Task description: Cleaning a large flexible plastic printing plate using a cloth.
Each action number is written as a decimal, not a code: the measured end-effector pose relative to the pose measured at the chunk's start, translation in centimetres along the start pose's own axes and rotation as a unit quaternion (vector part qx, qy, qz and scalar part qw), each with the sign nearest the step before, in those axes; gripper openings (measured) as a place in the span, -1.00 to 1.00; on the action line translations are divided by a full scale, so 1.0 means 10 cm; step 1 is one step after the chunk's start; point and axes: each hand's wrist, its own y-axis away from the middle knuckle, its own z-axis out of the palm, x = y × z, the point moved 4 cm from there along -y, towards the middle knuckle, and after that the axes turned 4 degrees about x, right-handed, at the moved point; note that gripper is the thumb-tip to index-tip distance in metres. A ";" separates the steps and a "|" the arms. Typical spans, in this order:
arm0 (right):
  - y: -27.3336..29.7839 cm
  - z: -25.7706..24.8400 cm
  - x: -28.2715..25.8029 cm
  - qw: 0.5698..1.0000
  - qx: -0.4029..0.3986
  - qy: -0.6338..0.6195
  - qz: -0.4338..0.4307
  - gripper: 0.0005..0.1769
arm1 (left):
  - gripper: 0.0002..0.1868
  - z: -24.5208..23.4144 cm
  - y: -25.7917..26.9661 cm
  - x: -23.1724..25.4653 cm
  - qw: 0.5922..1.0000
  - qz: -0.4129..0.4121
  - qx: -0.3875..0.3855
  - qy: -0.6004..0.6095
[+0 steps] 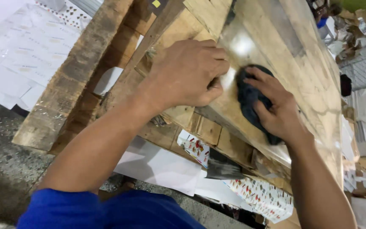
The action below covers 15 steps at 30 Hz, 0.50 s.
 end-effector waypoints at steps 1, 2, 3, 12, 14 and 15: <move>-0.10 0.03 -0.06 1.000 0.000 0.015 -0.026 -0.41 | -0.82 0.03 -0.01 -0.01 1.000 -0.003 -0.014 -0.023; -0.19 0.06 -0.12 0.998 -0.004 0.030 -0.052 -0.45 | -0.85 0.06 0.00 -0.01 0.999 -0.008 -0.027 -0.045; -0.04 -0.04 -0.13 0.998 -0.005 0.035 -0.045 -0.45 | -0.85 0.10 -0.02 0.06 0.999 -0.006 -0.025 -0.036; 0.02 0.02 -0.06 0.997 -0.029 0.075 0.009 -0.22 | -0.89 0.05 -0.02 0.02 0.999 0.021 0.026 -0.002; -0.03 0.09 -0.17 0.993 -0.082 -0.014 -0.084 -0.25 | -0.82 -0.01 0.01 0.00 0.997 0.021 0.070 -0.012; 0.08 0.05 -0.09 0.992 -0.083 -0.017 -0.090 -0.25 | -0.82 -0.03 0.01 -0.01 0.997 0.019 0.069 -0.019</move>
